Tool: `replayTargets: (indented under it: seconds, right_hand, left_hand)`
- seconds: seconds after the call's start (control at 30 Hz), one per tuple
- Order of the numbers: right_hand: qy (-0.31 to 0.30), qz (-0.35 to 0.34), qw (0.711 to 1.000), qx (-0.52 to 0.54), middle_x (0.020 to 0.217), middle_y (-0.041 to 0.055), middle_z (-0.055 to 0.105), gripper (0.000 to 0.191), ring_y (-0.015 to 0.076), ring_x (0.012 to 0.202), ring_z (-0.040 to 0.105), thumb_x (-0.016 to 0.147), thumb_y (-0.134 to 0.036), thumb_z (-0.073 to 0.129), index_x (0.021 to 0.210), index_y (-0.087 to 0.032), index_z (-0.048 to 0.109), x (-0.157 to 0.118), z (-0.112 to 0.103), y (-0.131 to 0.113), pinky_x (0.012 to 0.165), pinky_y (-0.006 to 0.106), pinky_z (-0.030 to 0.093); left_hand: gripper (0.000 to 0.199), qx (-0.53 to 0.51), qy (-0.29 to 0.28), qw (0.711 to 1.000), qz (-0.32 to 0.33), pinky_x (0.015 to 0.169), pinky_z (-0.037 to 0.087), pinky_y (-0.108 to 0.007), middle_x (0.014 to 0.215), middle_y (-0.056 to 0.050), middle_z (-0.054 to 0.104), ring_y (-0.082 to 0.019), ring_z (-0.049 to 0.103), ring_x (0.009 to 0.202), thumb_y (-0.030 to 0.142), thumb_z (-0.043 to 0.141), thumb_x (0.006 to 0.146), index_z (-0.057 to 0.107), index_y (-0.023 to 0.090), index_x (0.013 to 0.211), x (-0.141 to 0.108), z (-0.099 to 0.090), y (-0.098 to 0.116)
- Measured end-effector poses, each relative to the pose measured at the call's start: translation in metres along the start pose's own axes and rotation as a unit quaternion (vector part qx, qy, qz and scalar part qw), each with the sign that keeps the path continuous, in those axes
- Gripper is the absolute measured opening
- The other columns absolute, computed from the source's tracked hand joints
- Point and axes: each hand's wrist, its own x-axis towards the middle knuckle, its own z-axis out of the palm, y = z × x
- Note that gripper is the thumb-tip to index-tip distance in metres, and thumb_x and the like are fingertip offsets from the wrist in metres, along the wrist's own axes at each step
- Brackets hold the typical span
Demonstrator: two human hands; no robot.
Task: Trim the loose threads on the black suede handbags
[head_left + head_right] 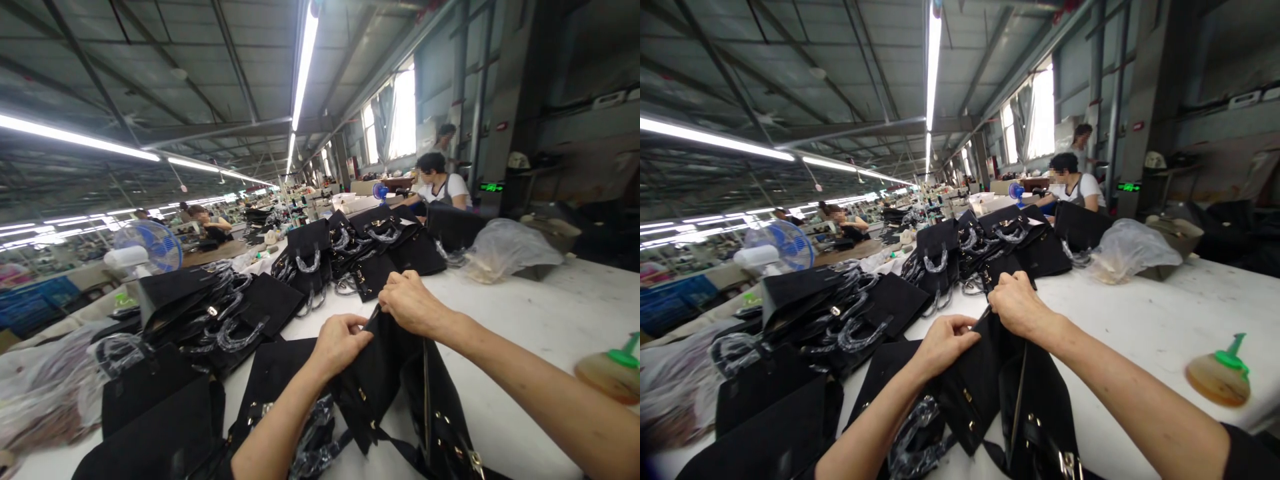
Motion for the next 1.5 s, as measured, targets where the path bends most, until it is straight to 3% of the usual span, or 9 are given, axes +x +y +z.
replayTargets:
  seconds: [0.33, 0.53, 0.67, 0.77, 0.87, 0.93, 1.03, 1.17, 1.5]
  right_hand:
    - [0.042, -0.013, 0.998, -0.045, 0.074, 0.004, 0.065, 0.015, 0.0199, 0.087, 0.045, 0.079, -0.013, 0.054, 0.068, -0.018, 0.062, 0.003, 0.011, 0.0, 0.079, 0.04, 0.018]
    - [0.038, -0.012, 0.998, -0.054, 0.075, 0.0054, 0.066, 0.015, 0.0204, 0.087, 0.045, 0.078, -0.011, 0.053, 0.068, -0.017, 0.062, 0.006, 0.011, -0.005, 0.08, 0.041, 0.019]
    - [0.031, -0.013, 0.999, -0.038, 0.077, 0.0073, 0.066, 0.014, 0.0213, 0.089, 0.045, 0.077, -0.01, 0.053, 0.069, -0.016, 0.063, 0.008, 0.013, -0.007, 0.082, 0.042, 0.019]
    - [0.028, -0.011, 0.999, -0.037, 0.077, 0.0091, 0.066, 0.015, 0.0221, 0.089, 0.045, 0.076, -0.008, 0.052, 0.069, -0.015, 0.063, 0.009, 0.013, -0.008, 0.081, 0.043, 0.02]
    - [0.02, -0.004, 0.998, -0.054, 0.079, 0.01, 0.066, 0.015, 0.0228, 0.09, 0.045, 0.077, -0.008, 0.051, 0.072, -0.013, 0.064, 0.009, 0.006, -0.013, 0.08, 0.044, 0.022]
    - [0.012, 0.0, 0.997, -0.074, 0.08, 0.0095, 0.067, 0.014, 0.023, 0.091, 0.045, 0.078, -0.01, 0.051, 0.076, -0.013, 0.064, 0.009, 0.002, -0.017, 0.081, 0.043, 0.023]
    - [-0.001, -0.005, 0.995, -0.097, 0.08, 0.0068, 0.067, 0.012, 0.0223, 0.093, 0.045, 0.08, -0.015, 0.053, 0.077, -0.015, 0.064, 0.013, 0.0, -0.02, 0.082, 0.042, 0.026]
    - [-0.004, 0.009, 0.994, -0.112, 0.081, 0.0052, 0.068, 0.011, 0.0221, 0.092, 0.045, 0.081, -0.018, 0.055, 0.075, -0.017, 0.063, 0.015, 0.002, -0.019, 0.084, 0.043, 0.028]
    - [0.049, -0.019, 0.995, -0.089, 0.083, 0.0059, 0.064, 0.007, 0.0228, 0.094, 0.043, 0.08, -0.016, 0.053, 0.08, -0.016, 0.061, -0.01, -0.015, -0.033, 0.085, 0.043, 0.025]
  left_hand:
    - [0.039, -0.049, -0.073, 0.996, -0.026, 0.047, 0.026, -0.018, 0.06, 0.003, 0.051, -0.008, 0.041, 0.051, 0.024, 0.062, 0.069, 0.071, 0.017, 0.106, 0.009, -0.003, -0.003]
    - [0.037, -0.084, -0.071, 0.993, -0.045, 0.047, 0.026, -0.02, 0.059, 0.004, 0.05, -0.007, 0.038, 0.05, 0.024, 0.065, 0.067, 0.071, 0.016, 0.102, 0.009, -0.003, -0.006]
    - [0.035, -0.093, -0.066, 0.992, -0.05, 0.049, 0.028, -0.02, 0.061, 0.004, 0.052, -0.008, 0.042, 0.052, 0.024, 0.064, 0.066, 0.071, 0.016, 0.101, 0.01, -0.005, -0.007]
    - [0.028, -0.108, -0.06, 0.992, 0.003, 0.064, 0.04, -0.021, 0.077, -0.001, 0.062, -0.013, 0.055, 0.072, 0.017, 0.062, 0.064, 0.071, 0.015, 0.09, 0.013, -0.008, -0.003]
    - [0.024, -0.171, -0.106, 0.979, 0.027, 0.075, 0.043, -0.022, 0.092, -0.003, 0.065, -0.017, 0.058, 0.089, 0.011, 0.058, 0.057, 0.067, 0.014, 0.079, 0.018, -0.01, 0.002]
    - [0.025, -0.205, -0.148, 0.967, -0.02, 0.062, 0.042, -0.022, 0.08, -0.001, 0.064, -0.016, 0.059, 0.073, 0.013, 0.057, 0.055, 0.061, 0.015, 0.08, 0.026, -0.007, 0.002]
    - [0.022, -0.148, -0.087, 0.984, -0.054, 0.049, 0.03, -0.019, 0.056, 0.004, 0.053, -0.011, 0.047, 0.051, 0.023, 0.064, 0.053, 0.049, 0.016, 0.067, 0.044, 0.002, -0.003]
    - [0.029, -0.093, -0.052, 0.993, -0.039, 0.048, 0.027, -0.02, 0.053, 0.005, 0.051, -0.011, 0.044, 0.05, 0.037, 0.066, 0.054, 0.052, 0.016, 0.07, 0.059, 0.013, -0.002]
    - [0.011, 0.022, 0.03, 0.998, -0.041, 0.049, 0.027, -0.022, 0.05, 0.004, 0.048, -0.013, 0.044, 0.053, 0.024, 0.057, 0.062, 0.051, 0.017, 0.057, 0.037, 0.011, 0.005]
